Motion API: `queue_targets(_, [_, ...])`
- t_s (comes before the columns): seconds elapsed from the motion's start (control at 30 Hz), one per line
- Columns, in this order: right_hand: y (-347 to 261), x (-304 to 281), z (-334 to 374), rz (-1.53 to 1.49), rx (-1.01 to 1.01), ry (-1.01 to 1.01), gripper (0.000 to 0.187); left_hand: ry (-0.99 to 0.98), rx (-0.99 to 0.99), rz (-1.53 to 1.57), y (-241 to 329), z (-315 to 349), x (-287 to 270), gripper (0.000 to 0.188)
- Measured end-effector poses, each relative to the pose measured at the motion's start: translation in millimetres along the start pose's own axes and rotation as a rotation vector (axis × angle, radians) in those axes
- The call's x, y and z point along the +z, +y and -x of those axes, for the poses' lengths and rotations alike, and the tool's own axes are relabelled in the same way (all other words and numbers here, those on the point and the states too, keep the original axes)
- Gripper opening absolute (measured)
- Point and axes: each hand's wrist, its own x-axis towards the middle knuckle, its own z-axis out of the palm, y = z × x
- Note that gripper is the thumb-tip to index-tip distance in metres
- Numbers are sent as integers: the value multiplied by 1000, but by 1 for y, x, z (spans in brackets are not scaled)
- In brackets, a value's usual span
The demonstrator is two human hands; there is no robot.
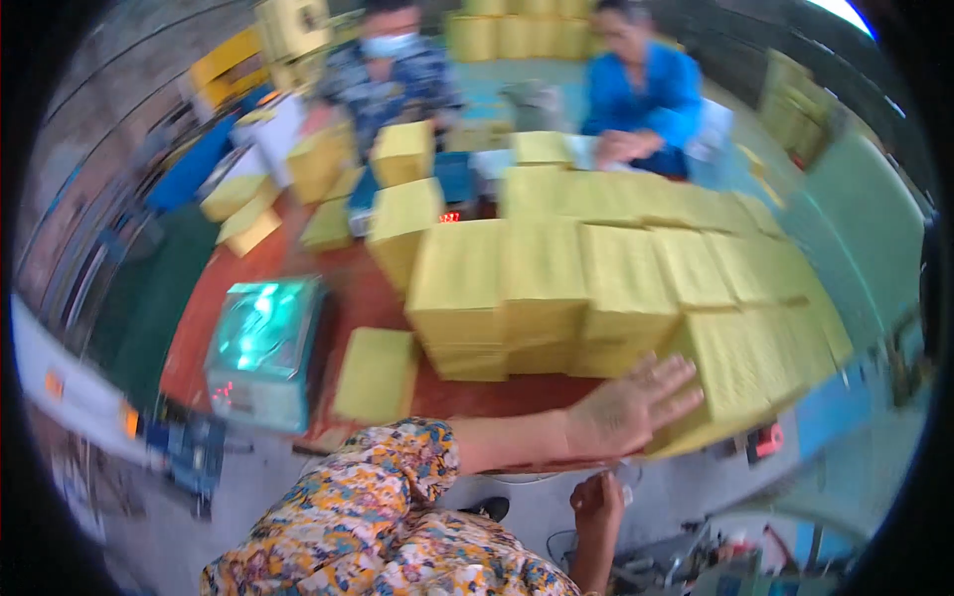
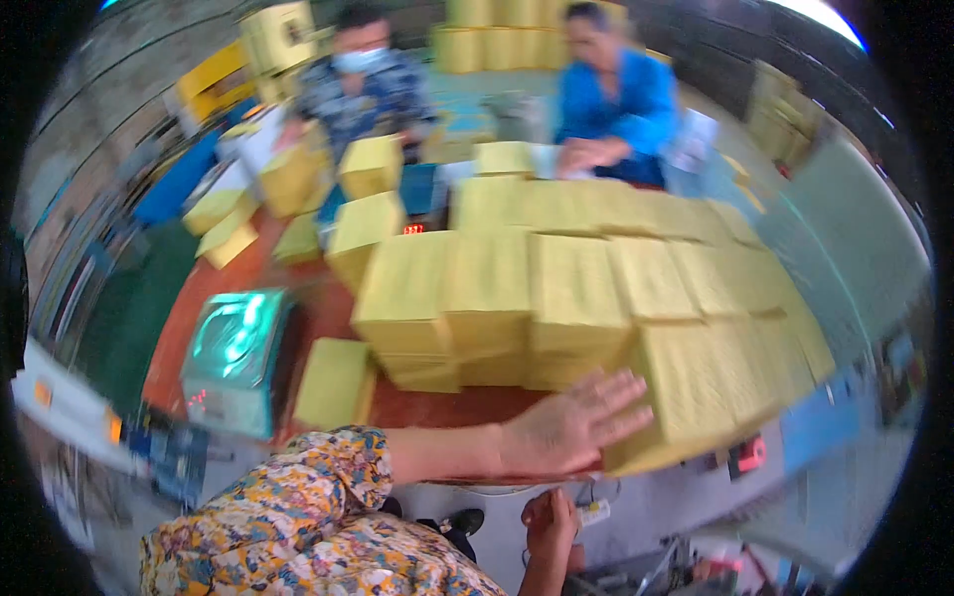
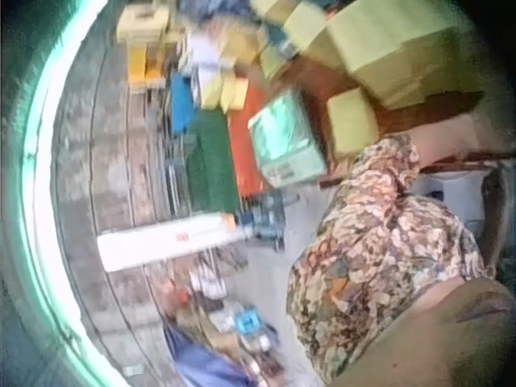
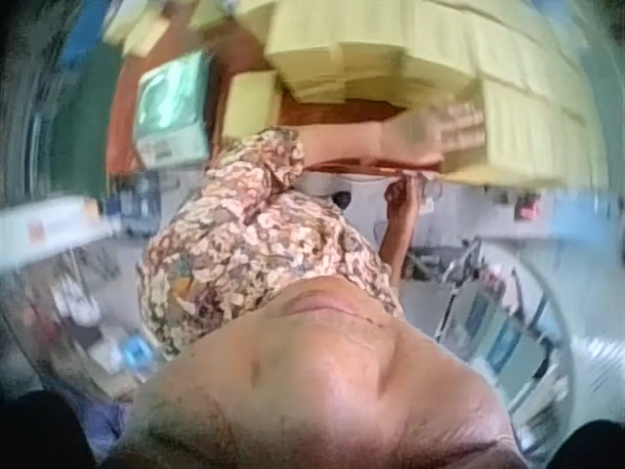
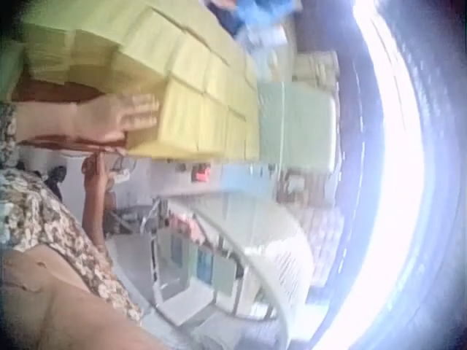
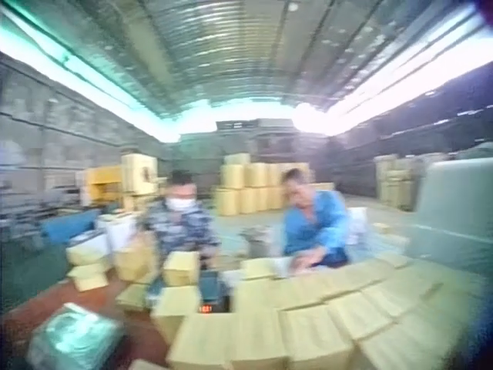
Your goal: Weighing stacks of yellow paper, adjusting the count to reach a target weight, and then bundling them using an automated machine.
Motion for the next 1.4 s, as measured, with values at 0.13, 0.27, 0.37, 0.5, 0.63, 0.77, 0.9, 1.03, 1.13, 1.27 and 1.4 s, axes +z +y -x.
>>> queue_targets(0.13, [41,72,33,-87,176,-247,25,3,-166,18,30,108,-67,72])
queue_targets(0.27, [99,148,50,15,299,-525,24,141,-396,-27,62,246,-142,57])
queue_targets(0.37, [163,206,67,84,331,-683,28,191,-651,-65,107,349,-209,48])
queue_targets(0.5, [262,301,124,149,448,-885,30,310,-859,-135,152,481,-289,42])
queue_targets(0.63, [382,372,198,164,675,-925,31,316,-1044,-145,194,593,-359,40])
queue_targets(0.77, [459,431,251,236,936,-985,26,401,-1190,-231,221,668,-413,35])
queue_targets(0.9, [508,473,272,303,1045,-1019,23,471,-1305,-301,236,714,-443,33])
queue_targets(1.03, [551,508,273,346,1092,-1096,20,566,-1378,-287,234,736,-463,29])
queue_targets(1.13, [575,530,286,479,1138,-1123,26,612,-1445,-328,239,749,-473,28])
queue_targets(1.27, [597,538,301,576,1113,-1101,22,595,-1457,-393,253,787,-487,29])
queue_targets(1.4, [610,554,316,434,1031,-1015,18,597,-1378,-345,250,820,-519,31])
